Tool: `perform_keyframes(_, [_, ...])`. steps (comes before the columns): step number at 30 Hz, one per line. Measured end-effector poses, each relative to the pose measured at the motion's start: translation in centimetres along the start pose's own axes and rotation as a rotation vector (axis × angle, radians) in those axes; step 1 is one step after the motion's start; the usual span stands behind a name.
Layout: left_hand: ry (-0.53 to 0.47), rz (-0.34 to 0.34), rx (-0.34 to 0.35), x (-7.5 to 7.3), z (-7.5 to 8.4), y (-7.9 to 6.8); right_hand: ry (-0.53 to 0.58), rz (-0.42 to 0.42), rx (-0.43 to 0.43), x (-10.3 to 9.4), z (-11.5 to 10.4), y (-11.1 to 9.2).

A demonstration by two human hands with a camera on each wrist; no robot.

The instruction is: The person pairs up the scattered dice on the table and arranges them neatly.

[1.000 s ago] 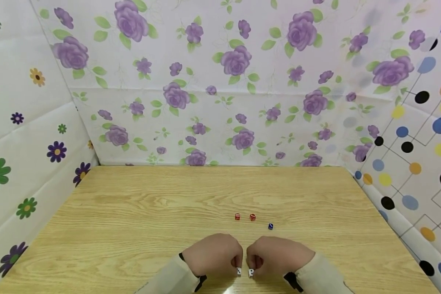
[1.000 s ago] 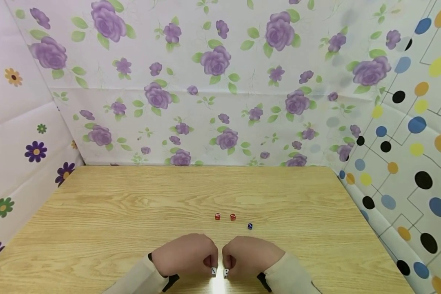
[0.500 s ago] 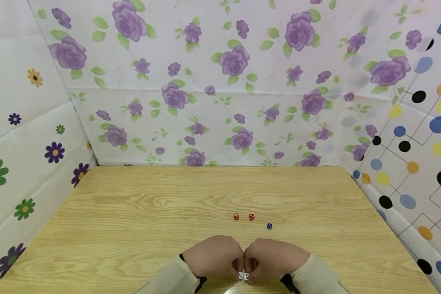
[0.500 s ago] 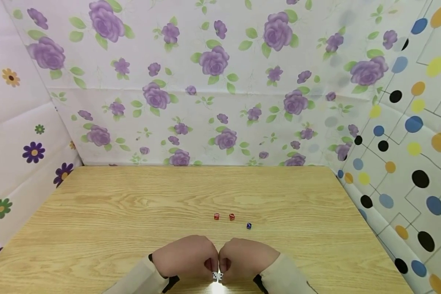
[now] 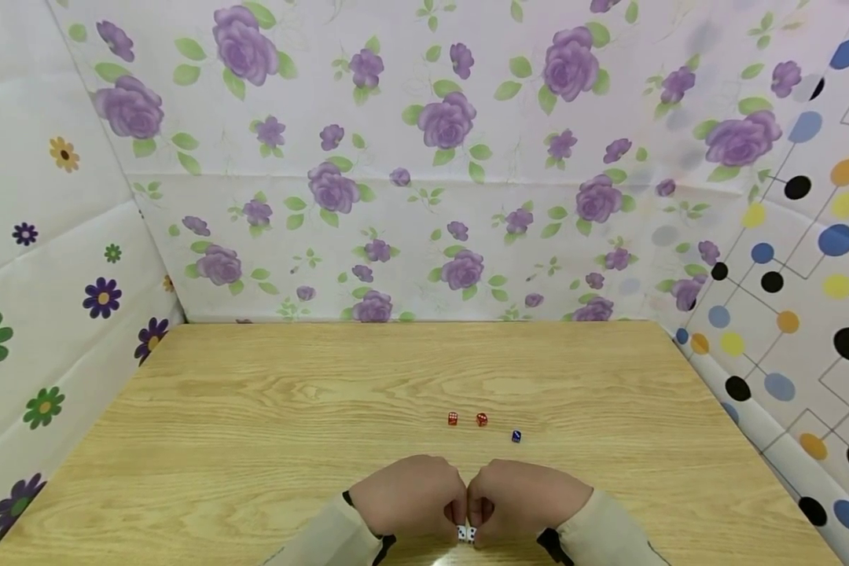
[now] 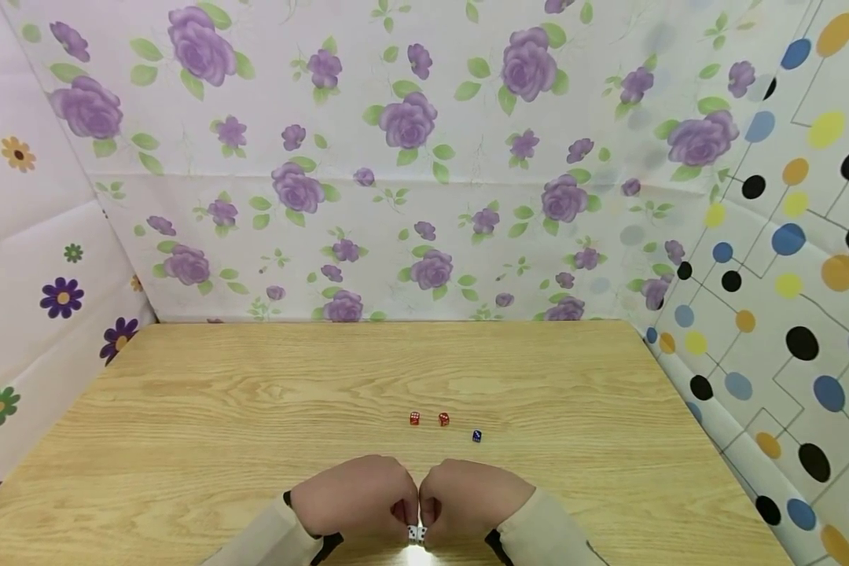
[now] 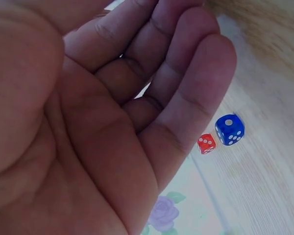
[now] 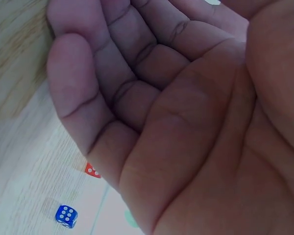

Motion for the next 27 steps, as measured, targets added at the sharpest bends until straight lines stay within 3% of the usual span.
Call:
perform_keyframes(17, [-0.019, -0.004, 0.042, 0.10, 0.29, 0.02, 0.019, -0.015, 0.029, 0.10, 0.28, -0.09])
perform_keyframes(27, [-0.040, -0.016, 0.043, 0.16, 0.26, -0.08, 0.001, -0.017, -0.003, -0.19, 0.50, -0.43])
Point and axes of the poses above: each hand's wrist, its own y-axis towards the middle knuckle, its own x-axis out of the palm, z = x × y, the point moved 10 cm from there along y, towards the middle knuckle, and after that the axes turned 4 degrees about -z, right-handed, at the moved point
